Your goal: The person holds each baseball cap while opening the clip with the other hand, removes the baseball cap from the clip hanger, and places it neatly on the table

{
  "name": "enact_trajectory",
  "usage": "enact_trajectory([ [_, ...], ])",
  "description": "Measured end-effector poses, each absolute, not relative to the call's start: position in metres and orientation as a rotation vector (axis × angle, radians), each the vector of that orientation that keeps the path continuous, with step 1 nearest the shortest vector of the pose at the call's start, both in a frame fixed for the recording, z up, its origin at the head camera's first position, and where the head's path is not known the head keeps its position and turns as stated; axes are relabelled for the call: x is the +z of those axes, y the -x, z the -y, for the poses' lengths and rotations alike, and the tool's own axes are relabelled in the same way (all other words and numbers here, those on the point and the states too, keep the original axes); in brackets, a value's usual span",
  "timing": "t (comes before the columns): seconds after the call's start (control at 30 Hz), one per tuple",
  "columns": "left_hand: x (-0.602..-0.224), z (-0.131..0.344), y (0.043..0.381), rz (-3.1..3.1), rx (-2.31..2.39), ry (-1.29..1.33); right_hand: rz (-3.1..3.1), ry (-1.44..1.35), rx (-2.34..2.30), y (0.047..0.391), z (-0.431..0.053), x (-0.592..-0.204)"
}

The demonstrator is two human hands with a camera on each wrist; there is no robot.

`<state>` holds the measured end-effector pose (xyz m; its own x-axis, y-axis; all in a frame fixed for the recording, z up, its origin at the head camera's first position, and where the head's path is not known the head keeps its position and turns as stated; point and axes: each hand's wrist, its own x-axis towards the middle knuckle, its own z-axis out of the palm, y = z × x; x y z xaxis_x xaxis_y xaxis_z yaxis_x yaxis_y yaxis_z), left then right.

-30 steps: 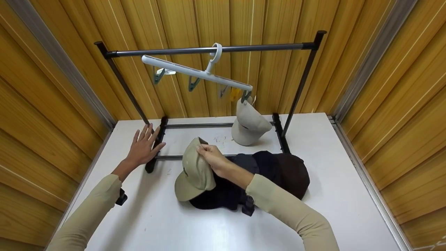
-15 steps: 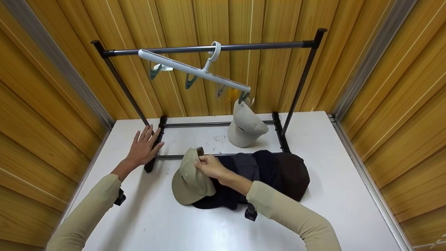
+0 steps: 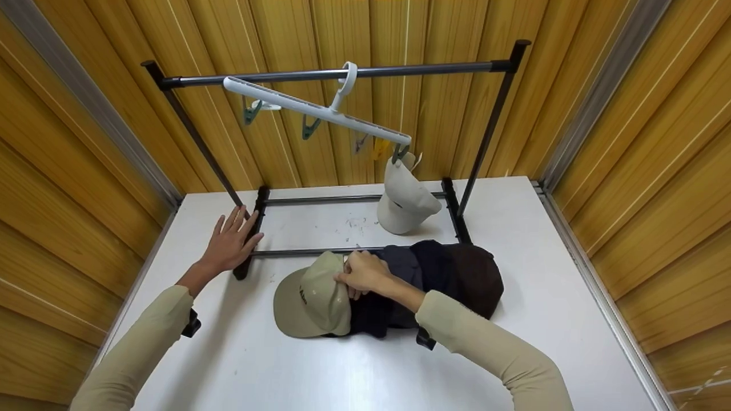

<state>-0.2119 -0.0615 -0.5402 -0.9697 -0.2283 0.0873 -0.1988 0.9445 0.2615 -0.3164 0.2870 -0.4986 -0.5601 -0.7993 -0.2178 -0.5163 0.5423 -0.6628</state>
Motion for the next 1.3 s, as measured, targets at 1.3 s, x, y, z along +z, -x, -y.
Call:
enact_trajectory([
  [1.3, -0.533, 0.048, 0.208, 3.009, -0.237, -0.208, -2.555, 1.272, -1.318, 0.392, -0.353, -0.499],
])
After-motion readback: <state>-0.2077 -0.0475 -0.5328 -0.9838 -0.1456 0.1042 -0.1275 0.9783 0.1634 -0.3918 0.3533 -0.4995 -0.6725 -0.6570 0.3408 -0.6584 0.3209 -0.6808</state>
